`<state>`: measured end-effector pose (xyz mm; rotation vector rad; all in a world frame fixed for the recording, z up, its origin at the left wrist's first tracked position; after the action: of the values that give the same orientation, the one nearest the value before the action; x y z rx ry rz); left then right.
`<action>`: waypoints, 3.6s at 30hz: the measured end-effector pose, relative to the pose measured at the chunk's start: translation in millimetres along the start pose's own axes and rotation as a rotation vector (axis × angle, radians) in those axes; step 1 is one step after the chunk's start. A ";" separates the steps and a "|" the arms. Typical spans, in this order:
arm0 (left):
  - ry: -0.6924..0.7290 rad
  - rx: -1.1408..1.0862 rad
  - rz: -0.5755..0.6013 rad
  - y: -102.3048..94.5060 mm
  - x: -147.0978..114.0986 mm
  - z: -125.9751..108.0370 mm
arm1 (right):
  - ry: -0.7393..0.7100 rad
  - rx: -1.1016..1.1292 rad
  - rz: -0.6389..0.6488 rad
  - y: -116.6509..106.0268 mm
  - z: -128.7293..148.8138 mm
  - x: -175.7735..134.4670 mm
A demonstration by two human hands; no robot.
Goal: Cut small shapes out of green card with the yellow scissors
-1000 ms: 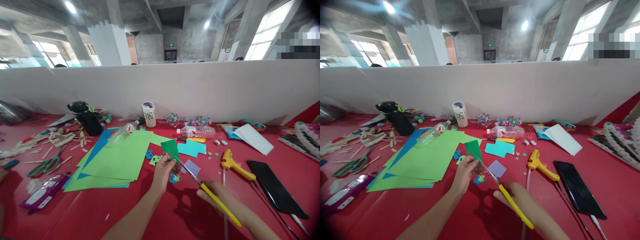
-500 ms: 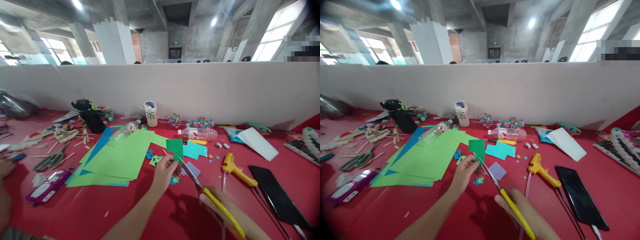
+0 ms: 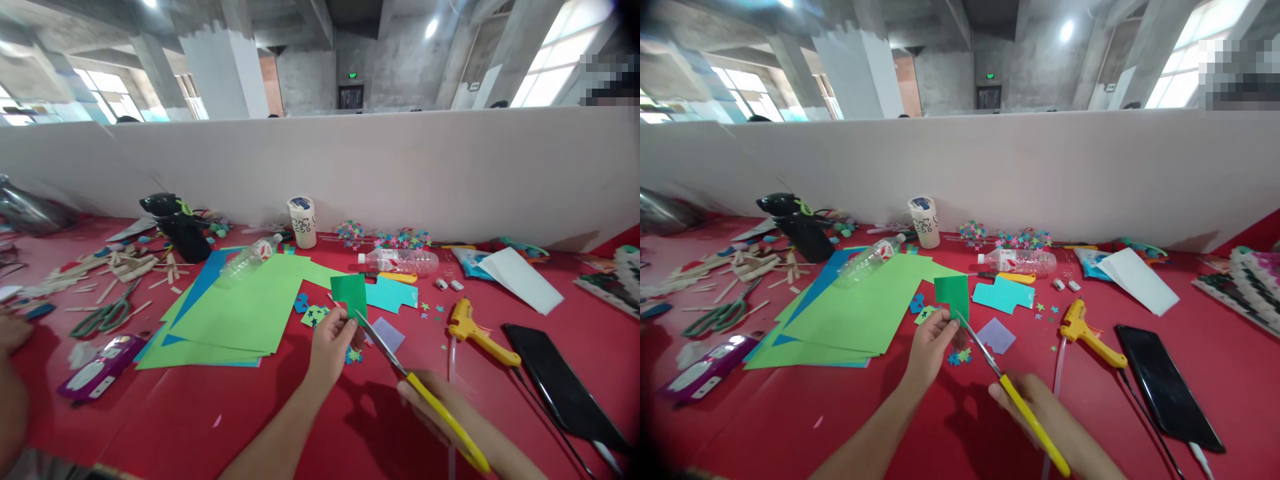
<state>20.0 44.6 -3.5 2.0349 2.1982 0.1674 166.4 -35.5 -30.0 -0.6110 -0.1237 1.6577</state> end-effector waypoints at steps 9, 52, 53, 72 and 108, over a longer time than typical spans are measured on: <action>-0.023 -0.009 0.009 -2.7 -0.9 0.3 | -0.001 -0.032 0.022 0.8 -3.1 -0.8; -0.171 -0.135 -0.009 -0.9 -2.8 5.0 | -0.003 0.012 -0.019 10.7 -9.5 5.9; -0.173 -0.135 -0.010 -0.8 -3.0 5.1 | 0.000 0.015 -0.033 10.6 -9.2 5.6; -0.243 -0.263 -0.024 -7.2 4.2 12.7 | 0.004 0.077 -0.046 5.5 -6.0 -0.1; -0.202 -0.377 -0.170 -10.0 2.0 12.5 | 0.019 0.219 -0.014 19.7 -21.9 5.8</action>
<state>12.3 45.6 -17.6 1.5864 2.0215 0.3151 158.6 -39.4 -58.7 -0.4582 0.0664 1.6254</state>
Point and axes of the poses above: each hand's wrist, its own x-axis towards the middle knuckle, its own y-axis out of the palm, z = x × y, the point moved 6 cm from there along x, towards the middle knuckle, and after that the axes turned 14 degrees about -z, right-handed, at the moved point
